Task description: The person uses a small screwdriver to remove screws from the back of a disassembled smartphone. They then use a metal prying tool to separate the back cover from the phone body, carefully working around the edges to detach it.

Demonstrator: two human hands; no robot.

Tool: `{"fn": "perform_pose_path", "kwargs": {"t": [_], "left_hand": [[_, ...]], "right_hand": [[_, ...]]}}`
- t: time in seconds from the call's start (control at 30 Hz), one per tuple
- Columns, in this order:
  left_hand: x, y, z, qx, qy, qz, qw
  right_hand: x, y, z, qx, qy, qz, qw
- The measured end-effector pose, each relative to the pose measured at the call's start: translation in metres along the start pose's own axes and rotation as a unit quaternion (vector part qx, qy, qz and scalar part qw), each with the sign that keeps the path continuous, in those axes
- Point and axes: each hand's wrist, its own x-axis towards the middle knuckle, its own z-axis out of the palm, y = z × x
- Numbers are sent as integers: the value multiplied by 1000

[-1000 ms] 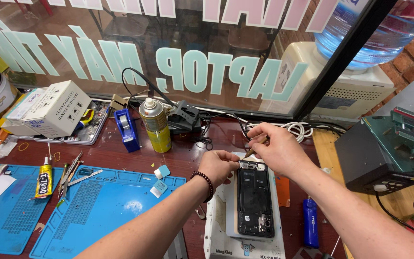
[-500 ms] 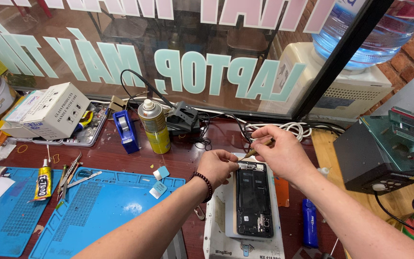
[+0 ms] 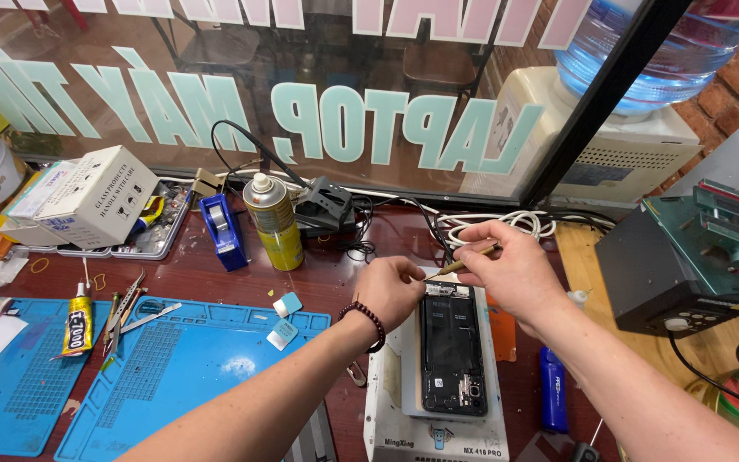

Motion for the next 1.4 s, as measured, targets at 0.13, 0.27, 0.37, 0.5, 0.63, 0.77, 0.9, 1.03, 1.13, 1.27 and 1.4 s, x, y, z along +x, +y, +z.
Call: {"fn": "perform_pose_path", "kwargs": {"t": [0.13,0.27,0.37,0.5,0.63,0.77,0.9,1.03,1.13,1.27,1.4], "left_hand": [[-14,11,-6,225,9,231,947],[-20,17,-9,347,-32,356,867],[-21,17,-6,390,-60,383,835],[-24,13,1,410,-68,386,823],[-24,11,5,425,-72,393,812],[-25,20,6,441,-75,377,811],[-26,41,9,478,-90,335,807],[-17,61,14,531,-160,268,788],[-5,66,14,479,-168,264,820],[15,63,10,464,-184,262,826],[22,55,7,456,-194,295,817]], "right_hand": [[-6,-4,-11,10,32,6,999],[-16,3,-22,43,54,25,997],[-25,12,-25,58,64,38,996],[-38,19,-29,74,65,51,994],[-48,20,-30,84,68,64,992],[-58,19,-31,76,63,79,992],[-65,17,-30,82,59,78,992],[-70,13,-32,60,63,103,991],[-73,12,-35,69,64,99,991],[-74,15,-39,74,61,97,991],[-73,19,-43,88,63,83,991]]}}
